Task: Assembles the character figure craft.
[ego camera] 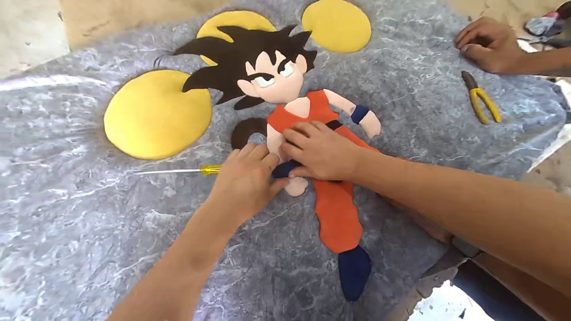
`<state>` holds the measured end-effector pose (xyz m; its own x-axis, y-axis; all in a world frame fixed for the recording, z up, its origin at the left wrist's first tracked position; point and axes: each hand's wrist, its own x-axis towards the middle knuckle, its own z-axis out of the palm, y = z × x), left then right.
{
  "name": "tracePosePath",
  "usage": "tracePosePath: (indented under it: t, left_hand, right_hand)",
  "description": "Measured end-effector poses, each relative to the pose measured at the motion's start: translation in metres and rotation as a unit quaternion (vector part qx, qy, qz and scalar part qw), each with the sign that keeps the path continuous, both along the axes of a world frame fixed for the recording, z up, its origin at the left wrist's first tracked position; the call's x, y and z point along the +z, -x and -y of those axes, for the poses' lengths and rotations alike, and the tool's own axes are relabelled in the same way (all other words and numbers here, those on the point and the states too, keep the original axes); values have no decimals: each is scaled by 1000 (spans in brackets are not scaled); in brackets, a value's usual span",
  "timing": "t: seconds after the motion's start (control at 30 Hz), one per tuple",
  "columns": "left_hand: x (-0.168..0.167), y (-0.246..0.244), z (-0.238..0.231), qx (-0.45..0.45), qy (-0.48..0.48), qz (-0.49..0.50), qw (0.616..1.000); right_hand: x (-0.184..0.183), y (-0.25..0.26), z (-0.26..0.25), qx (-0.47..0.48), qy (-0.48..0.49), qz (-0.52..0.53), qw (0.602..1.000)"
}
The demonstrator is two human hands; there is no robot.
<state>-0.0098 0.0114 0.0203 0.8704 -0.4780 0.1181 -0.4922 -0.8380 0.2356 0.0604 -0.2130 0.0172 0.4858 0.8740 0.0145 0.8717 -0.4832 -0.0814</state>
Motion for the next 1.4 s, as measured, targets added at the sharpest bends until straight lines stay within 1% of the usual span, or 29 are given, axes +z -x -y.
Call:
tracePosePath:
  t: [0.07, 0.13, 0.2, 0.27, 0.3, 0.37, 0.43, 0.5, 0.57, 0.63, 0.67, 0.73, 0.8, 0.87, 0.93, 1.0, 1.03, 1.13, 1.23, 1.27, 1.3, 1.33, 1.37, 1.4]
  left_hand:
    - [3, -16, 5, -8, -26, -66, 997]
    - [10, -31, 8, -12, -57, -131, 990]
    - [16, -42, 7, -48, -99, -155, 982]
    - [20, -45, 6, -97, -131, -139, 977]
    - [22, -42, 7, -119, -140, -115, 976]
    - [14, -30, 8, -174, -128, -14, 976]
    - [2, -21, 9, -202, -120, 70, 970]
    - [-5, -14, 9, -189, -101, 106, 971]
    - [-14, -9, 8, -155, -60, 131, 977]
    - [-21, -7, 6, -102, -8, 135, 986]
    - [-23, -6, 5, -76, 19, 119, 990]
    - [-23, -2, 4, -46, 66, 70, 994]
    - [-23, 4, 1, -37, 88, 57, 994]
    - [-23, 13, 0, -23, 86, 87, 992]
    - [-22, 19, 0, -5, 61, 122, 991]
    - [-20, 21, 3, 6, 21, 129, 991]
    - [-19, 21, 5, 4, 5, 125, 992]
    - [-14, 17, 8, -11, -29, 89, 996]
    - [0, 19, 7, -27, -65, 3, 998]
    - [5, 21, 6, -32, -67, -10, 997]
    - [10, 22, 4, -34, -58, -15, 998]
    - [13, 23, 4, -33, -46, -12, 998]
    - [15, 22, 5, -26, -36, -14, 999]
    - [17, 20, 8, -16, -26, -21, 999]
  right_hand:
    - [4, 5, -4, 11, 45, -2, 999]
    - [4, 12, -5, -8, 69, -14, 997]
    - [2, 17, -6, -32, 65, -19, 997]
    - [0, 20, -3, -53, 33, -32, 998]
    - [0, 21, 0, -60, 17, -47, 997]
    - [-1, 24, 9, -64, -7, -59, 996]
    - [-9, 33, 17, -58, -40, -20, 997]
    - [-17, 40, 18, -38, -74, 38, 996]
    - [-20, 41, 12, -27, -69, 71, 995]
    - [-17, 38, 2, -22, -56, 83, 995]
    - [-16, 36, 0, -21, -59, 83, 995]
    - [-19, 39, 3, -33, -108, 76, 991]
    - [-25, 46, 7, -56, -189, 66, 978]
    - [-31, 59, 11, -113, -251, 26, 961]
    - [-34, 68, 16, -201, -300, -31, 932]
    - [-36, 74, 20, -277, -314, -56, 906]
    - [-36, 75, 20, -292, -305, -59, 904]
    - [-35, 71, 15, -291, -254, -48, 921]
    - [-36, 68, 17, -282, -246, -49, 926]
    - [-30, 69, 19, -284, -248, -66, 924]
    - [-13, 70, 21, -289, -242, -110, 920]
    - [12, 70, 24, -297, -233, -180, 908]
    - [25, 69, 27, -302, -237, -219, 897]
    - [22, 67, 29, -302, -260, -223, 890]
